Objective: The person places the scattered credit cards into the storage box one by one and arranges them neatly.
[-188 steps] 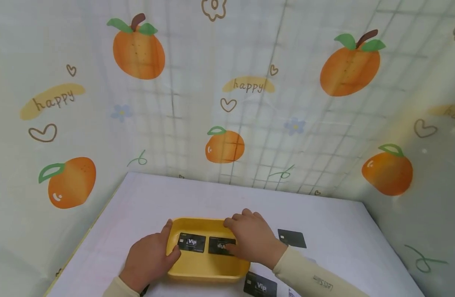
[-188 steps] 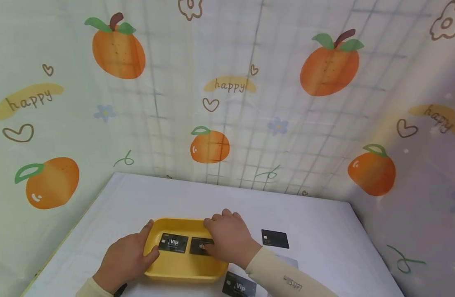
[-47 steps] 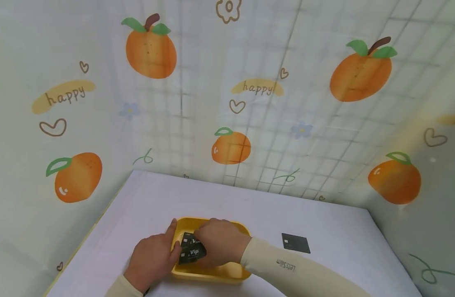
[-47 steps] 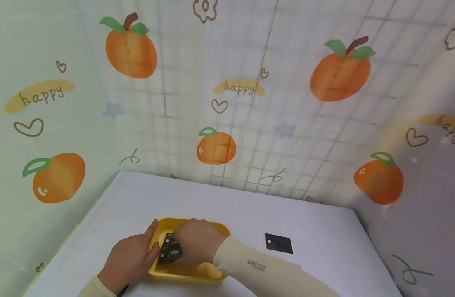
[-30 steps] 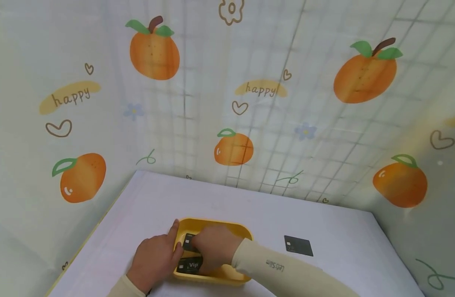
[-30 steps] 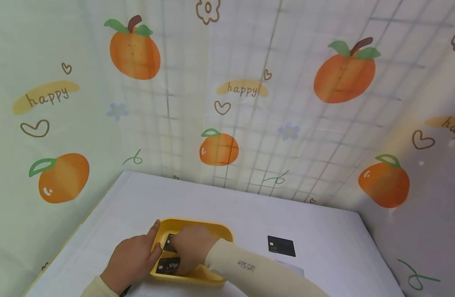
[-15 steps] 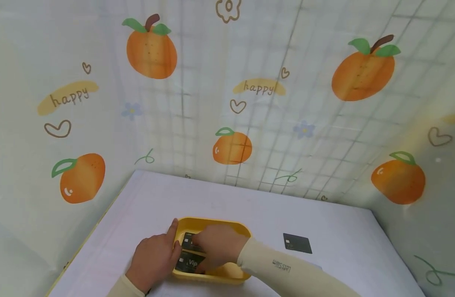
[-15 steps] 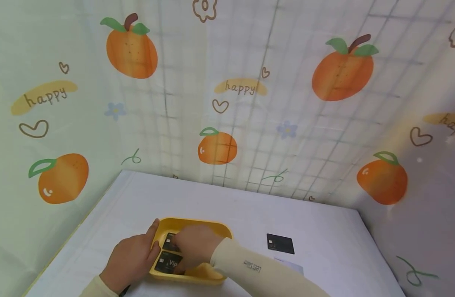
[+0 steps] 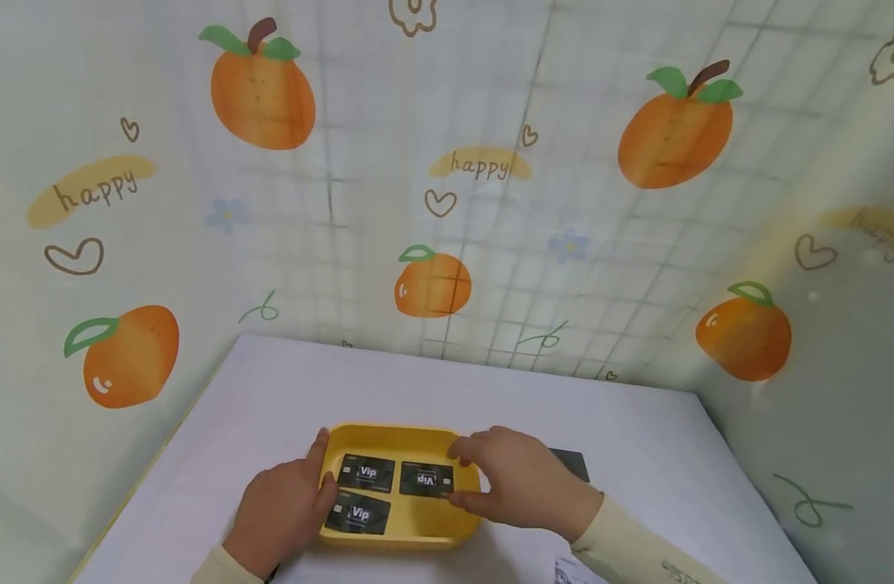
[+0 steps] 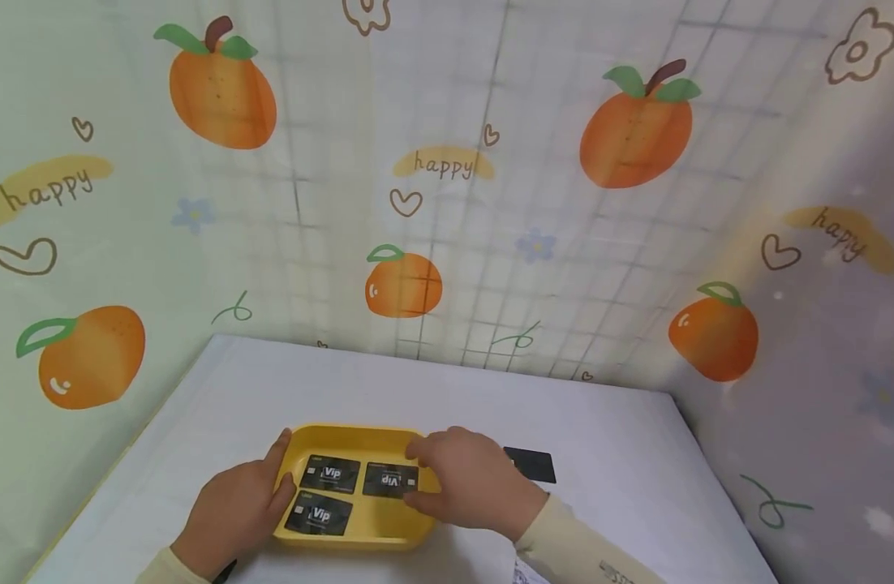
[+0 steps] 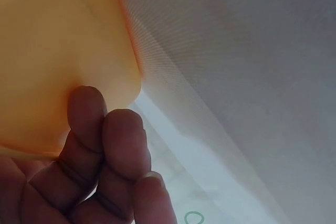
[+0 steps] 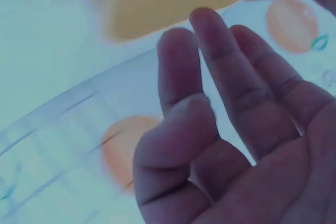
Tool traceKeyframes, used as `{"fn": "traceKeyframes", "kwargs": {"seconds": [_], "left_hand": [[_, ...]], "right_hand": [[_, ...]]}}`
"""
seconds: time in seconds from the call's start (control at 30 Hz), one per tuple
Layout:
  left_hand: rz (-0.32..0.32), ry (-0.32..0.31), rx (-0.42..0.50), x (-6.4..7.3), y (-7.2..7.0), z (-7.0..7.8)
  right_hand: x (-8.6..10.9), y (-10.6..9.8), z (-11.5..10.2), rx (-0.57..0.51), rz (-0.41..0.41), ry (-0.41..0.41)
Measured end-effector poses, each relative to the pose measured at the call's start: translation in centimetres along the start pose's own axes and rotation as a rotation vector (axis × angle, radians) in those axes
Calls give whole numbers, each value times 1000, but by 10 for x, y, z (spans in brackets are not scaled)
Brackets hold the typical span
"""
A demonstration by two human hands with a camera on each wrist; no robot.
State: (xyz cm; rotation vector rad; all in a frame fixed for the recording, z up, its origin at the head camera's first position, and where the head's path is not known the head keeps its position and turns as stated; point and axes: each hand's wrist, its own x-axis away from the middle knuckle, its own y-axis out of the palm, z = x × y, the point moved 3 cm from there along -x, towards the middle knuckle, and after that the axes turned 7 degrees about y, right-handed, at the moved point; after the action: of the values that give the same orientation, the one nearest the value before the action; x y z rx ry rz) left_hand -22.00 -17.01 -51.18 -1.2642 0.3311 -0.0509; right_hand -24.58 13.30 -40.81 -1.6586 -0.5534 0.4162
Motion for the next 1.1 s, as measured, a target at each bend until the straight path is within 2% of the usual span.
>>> {"fn": "traceKeyframes", "kwargs": {"seconds": [0.13,0.23,0.33,0.43,0.57,0.7,0.93,1.1], "left_hand": [[-14,-6,3,2,2,0],[-26,-11,12,4,4,0],[-36,-20,17,4,3,1],[-43,-33,9,4,3,1],[-54,-37,1,4,0,2],[-59,-37,-5,4,-2,3],[-51,-25,-9,2,3,3],[-60,-25,-6,3,5,5]], "right_hand": [[31,3,38,-19,-1,135],[56,16,68,-95,-70,279],[80,31,96,-215,-146,459],[104,46,117,-315,-188,628],[133,65,136,-358,-199,797],[151,80,147,-345,-175,842],[167,97,154,-342,-70,731],[170,105,158,-313,-81,764]]}}
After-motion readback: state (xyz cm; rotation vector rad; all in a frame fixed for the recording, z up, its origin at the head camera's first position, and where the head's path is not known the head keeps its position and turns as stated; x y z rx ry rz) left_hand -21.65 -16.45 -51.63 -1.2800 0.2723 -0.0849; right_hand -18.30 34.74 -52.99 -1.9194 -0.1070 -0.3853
